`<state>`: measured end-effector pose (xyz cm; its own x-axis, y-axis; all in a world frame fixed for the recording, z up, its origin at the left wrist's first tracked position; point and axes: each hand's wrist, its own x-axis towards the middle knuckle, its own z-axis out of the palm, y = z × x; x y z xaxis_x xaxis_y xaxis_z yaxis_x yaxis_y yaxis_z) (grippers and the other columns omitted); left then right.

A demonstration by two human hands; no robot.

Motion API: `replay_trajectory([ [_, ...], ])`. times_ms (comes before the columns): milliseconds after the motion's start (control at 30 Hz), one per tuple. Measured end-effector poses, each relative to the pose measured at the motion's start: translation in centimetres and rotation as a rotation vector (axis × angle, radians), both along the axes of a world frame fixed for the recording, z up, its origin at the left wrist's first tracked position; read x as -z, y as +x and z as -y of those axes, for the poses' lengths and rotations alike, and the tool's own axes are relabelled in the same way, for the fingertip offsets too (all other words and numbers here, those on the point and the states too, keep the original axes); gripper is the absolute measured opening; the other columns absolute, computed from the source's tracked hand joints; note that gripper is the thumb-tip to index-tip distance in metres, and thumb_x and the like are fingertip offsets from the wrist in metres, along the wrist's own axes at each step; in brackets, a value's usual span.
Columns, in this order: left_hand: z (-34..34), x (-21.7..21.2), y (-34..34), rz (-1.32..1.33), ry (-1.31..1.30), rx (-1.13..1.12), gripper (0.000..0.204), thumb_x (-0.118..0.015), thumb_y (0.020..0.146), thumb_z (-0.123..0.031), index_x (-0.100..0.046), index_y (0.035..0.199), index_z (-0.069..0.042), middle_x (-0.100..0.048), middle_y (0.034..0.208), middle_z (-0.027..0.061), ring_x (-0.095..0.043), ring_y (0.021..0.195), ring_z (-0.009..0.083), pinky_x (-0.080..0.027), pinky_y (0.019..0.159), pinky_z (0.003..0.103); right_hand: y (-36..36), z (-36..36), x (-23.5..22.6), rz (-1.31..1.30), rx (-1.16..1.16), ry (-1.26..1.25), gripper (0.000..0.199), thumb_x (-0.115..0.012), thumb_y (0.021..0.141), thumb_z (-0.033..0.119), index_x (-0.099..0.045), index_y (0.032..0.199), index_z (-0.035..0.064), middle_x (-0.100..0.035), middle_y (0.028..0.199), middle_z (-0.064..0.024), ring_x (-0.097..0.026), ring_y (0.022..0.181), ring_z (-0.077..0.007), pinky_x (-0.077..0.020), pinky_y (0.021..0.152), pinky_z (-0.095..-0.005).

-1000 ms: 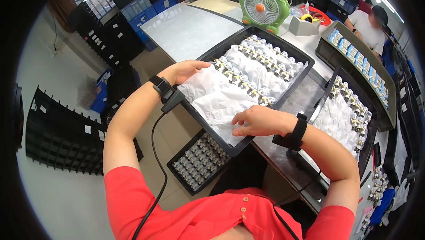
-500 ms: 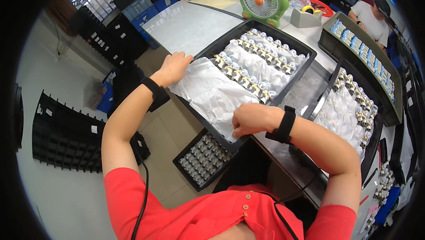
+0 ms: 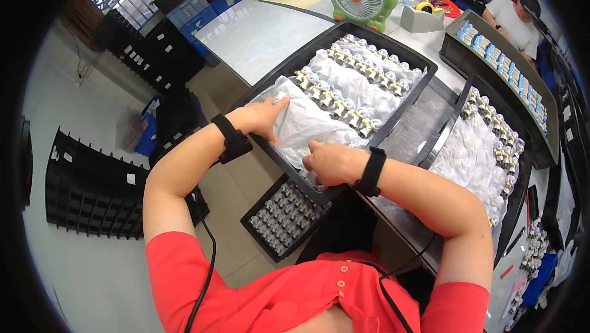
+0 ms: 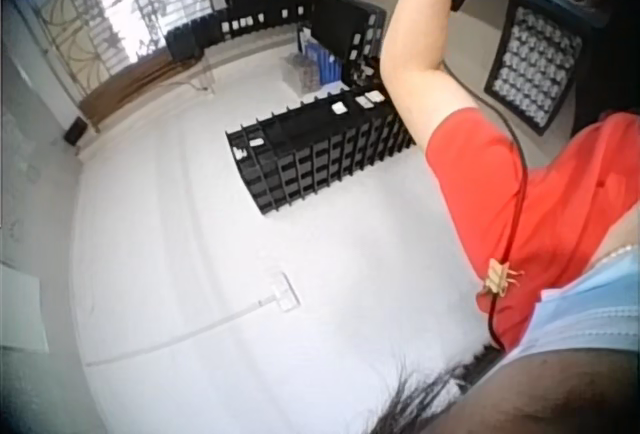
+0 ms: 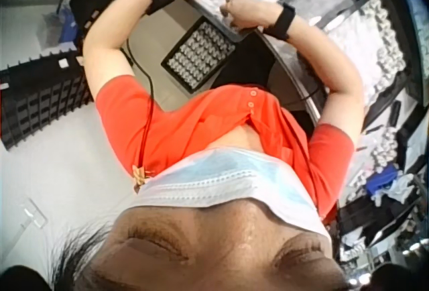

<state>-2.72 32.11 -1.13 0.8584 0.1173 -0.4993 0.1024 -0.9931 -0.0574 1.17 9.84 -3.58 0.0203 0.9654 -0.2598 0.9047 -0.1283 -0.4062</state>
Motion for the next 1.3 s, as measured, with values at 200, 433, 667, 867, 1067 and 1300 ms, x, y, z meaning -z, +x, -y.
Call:
replay_trajectory([
  [200,-0.7,1.5,0.8,-0.061,0.051,-0.073,0.093,-0.086,0.057,-0.041,-0.039,0.126,0.001,-0.047,0.129,0.0237,-0.054,0.113,0.0384,-0.047,0.091,0.044,0.4,0.8,-2.2,-0.086,0.02,-0.29,0.037,-0.051,0.09,0.037,-0.064,0.108,0.0076,-0.067,0.095,-0.0146,-0.062,0.094,-0.0323,-0.0475,0.082,-0.0413],
  [433,-0.9,-0.9,0.6,-0.072,0.05,0.002,0.079,-0.076,0.066,-0.05,-0.051,0.122,-0.001,-0.061,0.114,0.0193,-0.058,0.108,0.0326,-0.045,0.091,0.04,4.3,3.9,-6.8,-0.255,0.204,0.141,0.025,-0.053,0.09,0.021,-0.064,0.105,0.0042,-0.067,0.09,-0.0164,-0.065,0.081,-0.0307,-0.0503,0.073,-0.0362],
  [667,0.7,0.2,-0.6,0.013,-0.147,0.11,0.065,-0.071,0.07,-0.051,-0.06,0.112,-0.003,-0.064,0.101,0.0207,-0.06,0.099,0.0365,-0.047,0.084,0.042,3.5,8.2,-7.0,-0.168,0.184,0.147,0.024,-0.057,0.09,0.018,-0.062,0.103,-0.0012,-0.065,0.093,-0.0172,-0.063,0.088,-0.0321,-0.0487,0.079,-0.0379],
  [867,1.2,0.8,0.2,-0.085,-0.034,0.076,0.059,-0.07,0.072,-0.05,-0.062,0.107,-0.004,-0.065,0.101,0.02,-0.061,0.099,0.0349,-0.047,0.083,0.042,-0.8,12.1,-10.7,-0.13,0.132,0.308,0.022,-0.061,0.084,0.015,-0.06,0.101,0.0008,-0.062,0.094,-0.0167,-0.06,0.086,-0.0352,-0.0479,0.076,-0.0399],
  [1067,3.8,0.9,-0.9,0.085,-0.107,0.146,0.05,-0.069,0.074,-0.046,-0.064,0.105,-0.007,-0.065,0.1,0.0171,-0.061,0.098,0.0341,-0.047,0.083,0.041,-5.7,16.3,-16.0,0.218,0.083,0.727,0.022,-0.065,0.074,0.011,-0.063,0.095,0.0049,-0.06,0.087,-0.0085,-0.059,0.076,-0.0266,-0.0478,0.067,-0.0377],
  [1300,9.9,-4.7,0.0,0.274,-0.079,0.174,0.043,-0.069,0.078,-0.038,-0.063,0.106,-0.005,-0.066,0.093,0.0177,-0.063,0.09,0.0305,-0.048,0.079,0.038,-11.4,22.6,-18.6,0.45,0.076,0.961,0.022,-0.066,0.071,0.008,-0.064,0.092,0.0048,-0.06,0.081,-0.008,-0.059,0.071,-0.0247,-0.0467,0.063,-0.0366],
])
